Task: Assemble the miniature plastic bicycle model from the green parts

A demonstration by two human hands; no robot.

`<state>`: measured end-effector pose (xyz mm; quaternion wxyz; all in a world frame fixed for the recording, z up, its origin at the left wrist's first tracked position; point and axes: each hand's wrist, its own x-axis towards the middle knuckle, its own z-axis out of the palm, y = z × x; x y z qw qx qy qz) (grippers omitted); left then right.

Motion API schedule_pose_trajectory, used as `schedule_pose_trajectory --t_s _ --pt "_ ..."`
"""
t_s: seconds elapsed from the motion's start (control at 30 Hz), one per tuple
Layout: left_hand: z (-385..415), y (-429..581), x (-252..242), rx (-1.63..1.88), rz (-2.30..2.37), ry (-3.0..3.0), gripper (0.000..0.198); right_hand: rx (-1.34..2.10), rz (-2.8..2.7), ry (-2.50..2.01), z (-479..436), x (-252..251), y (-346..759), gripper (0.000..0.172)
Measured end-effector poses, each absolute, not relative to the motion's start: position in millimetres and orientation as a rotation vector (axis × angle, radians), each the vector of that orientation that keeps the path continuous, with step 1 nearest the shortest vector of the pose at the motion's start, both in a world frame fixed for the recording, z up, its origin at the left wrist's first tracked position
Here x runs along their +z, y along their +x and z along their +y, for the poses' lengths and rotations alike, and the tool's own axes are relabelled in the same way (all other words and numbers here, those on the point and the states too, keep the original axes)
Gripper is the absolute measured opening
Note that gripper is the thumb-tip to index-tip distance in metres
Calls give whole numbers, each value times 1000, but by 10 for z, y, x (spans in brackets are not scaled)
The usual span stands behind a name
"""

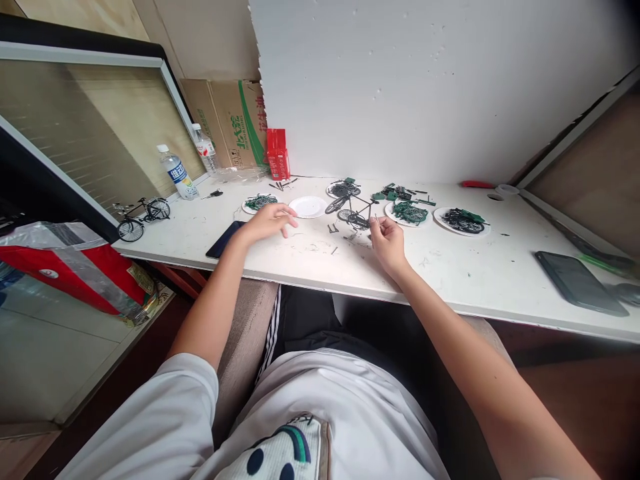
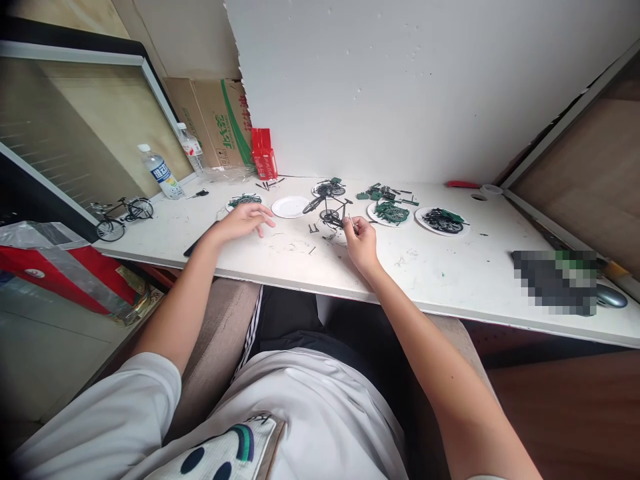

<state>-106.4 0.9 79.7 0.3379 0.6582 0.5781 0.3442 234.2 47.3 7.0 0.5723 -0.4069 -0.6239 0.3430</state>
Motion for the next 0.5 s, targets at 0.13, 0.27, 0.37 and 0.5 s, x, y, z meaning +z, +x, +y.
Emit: schedule_pose_trajectory --t_s 0.13,0.27,0.37,0.5 --pt "-37 -325 586 1018 1192 1712 39 577 -1562 -963 393 74 2315 51" --pt "-124 107 349 1060 945 1655 76 385 -1769 -966 323 27 2285 39" --pt "-134 206 230 1077 927 1605 85 243 -1912 -959 304 -10 2268 36" --pt "-101 218 173 1140 990 1585 69 90 -2003 -959 286 -28 2249 35"
